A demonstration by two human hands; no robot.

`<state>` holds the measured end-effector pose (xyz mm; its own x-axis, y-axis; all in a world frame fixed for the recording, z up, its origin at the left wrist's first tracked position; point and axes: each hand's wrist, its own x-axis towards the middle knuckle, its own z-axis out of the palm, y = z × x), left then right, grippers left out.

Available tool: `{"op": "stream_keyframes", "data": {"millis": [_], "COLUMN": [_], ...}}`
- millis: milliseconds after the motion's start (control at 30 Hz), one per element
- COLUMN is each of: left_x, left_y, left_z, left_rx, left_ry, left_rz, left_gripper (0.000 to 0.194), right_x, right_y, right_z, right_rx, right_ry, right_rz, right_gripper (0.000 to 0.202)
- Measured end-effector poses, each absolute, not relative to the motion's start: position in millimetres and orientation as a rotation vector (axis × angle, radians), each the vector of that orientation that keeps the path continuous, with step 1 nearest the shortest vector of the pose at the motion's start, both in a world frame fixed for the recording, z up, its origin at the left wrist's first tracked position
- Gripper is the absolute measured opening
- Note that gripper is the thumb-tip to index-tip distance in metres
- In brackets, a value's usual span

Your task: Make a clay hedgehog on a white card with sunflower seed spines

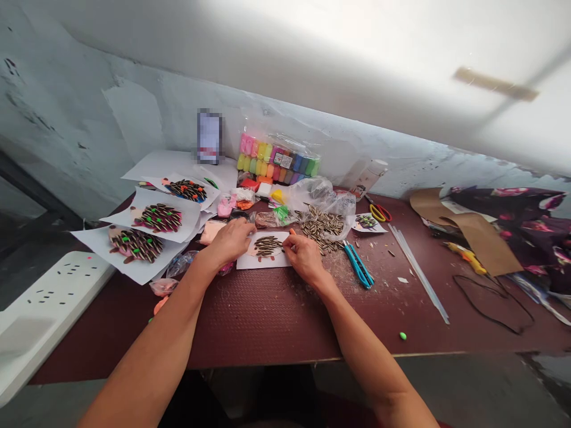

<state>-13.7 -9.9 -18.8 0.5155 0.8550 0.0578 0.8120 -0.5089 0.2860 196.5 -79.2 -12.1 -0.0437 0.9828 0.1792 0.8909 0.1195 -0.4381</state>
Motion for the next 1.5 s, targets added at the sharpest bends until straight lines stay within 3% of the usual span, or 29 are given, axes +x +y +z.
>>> {"op": "stream_keyframes", "data": {"millis": [500, 1000, 1500], "left_x": [-13.8, -13.8, -12.4], "left_y": [-8.8, -9.8, -10.8], "left_z": [-20.4, -18.6, -16.2], "left_rx": [2.540, 2.536, 2.524], "left_ry": [1.414, 1.426, 1.419], "left_rz": [0.305, 0.284, 0.288], "left_gripper": [0.035, 0.037, 0.038], "right_x": [193.6, 245.7, 231.0], "right_y": [-76.5, -69.6, -52.9], "right_z": [-5.8, 2.6, -4.8], "right_rx": [-1.861, -2.175, -2.241], "right_ry": [-2.026, -1.710, -2.007], "right_rz": [0.301, 0.024, -0.061], "right_gripper": [0.018, 0.020, 0.027]}}
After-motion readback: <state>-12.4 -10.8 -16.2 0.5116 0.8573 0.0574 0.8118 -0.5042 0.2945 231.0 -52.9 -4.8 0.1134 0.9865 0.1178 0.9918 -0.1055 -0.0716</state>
